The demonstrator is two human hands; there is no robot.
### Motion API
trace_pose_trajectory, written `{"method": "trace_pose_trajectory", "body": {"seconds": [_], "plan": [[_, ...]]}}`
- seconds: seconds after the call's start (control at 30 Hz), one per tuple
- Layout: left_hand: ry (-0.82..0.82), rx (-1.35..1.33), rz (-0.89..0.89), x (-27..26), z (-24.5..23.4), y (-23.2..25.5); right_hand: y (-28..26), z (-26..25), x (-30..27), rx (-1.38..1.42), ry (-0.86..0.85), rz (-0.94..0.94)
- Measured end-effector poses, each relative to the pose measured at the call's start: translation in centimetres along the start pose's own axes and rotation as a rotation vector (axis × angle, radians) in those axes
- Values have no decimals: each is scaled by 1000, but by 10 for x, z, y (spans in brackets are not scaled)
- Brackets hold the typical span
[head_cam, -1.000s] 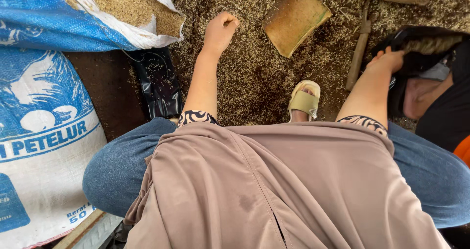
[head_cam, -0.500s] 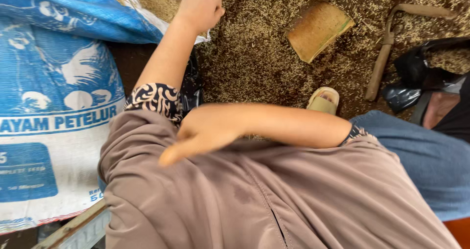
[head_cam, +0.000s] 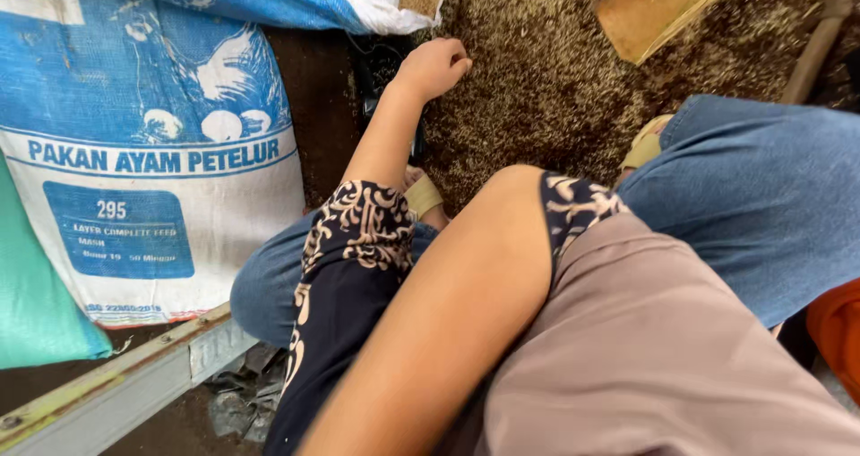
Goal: The person scoops grains from a large sack using a scoop and pours them into small black plastic bags. The person then ties the bags shut by hand and places them on the ground.
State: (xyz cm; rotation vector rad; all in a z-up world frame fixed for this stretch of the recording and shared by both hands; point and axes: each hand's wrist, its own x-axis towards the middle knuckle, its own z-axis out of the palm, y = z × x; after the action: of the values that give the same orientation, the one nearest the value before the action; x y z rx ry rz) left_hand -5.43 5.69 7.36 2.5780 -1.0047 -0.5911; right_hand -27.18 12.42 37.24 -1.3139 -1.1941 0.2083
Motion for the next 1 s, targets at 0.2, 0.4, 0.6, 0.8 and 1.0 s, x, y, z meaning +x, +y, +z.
{"method": "trace_pose_trajectory", "body": {"seconds": [0.2, 0.4, 0.6, 0.8, 1.0], "plan": [[-99, -63, -413, 2, 72, -60, 196, -117, -94, 68, 603, 494], [118, -139, -745, -47, 132, -95, 313, -247, -227, 100, 1210, 695], [162, -158, -815, -59, 154, -111, 359, -223, -298, 98, 1198, 930], [206, -296, -749, -68, 163, -133, 391, -212, -316, 135, 1038, 1043], [291, -334, -703, -74, 175, -145, 407, -194, -311, 185, 1013, 1183]]}}
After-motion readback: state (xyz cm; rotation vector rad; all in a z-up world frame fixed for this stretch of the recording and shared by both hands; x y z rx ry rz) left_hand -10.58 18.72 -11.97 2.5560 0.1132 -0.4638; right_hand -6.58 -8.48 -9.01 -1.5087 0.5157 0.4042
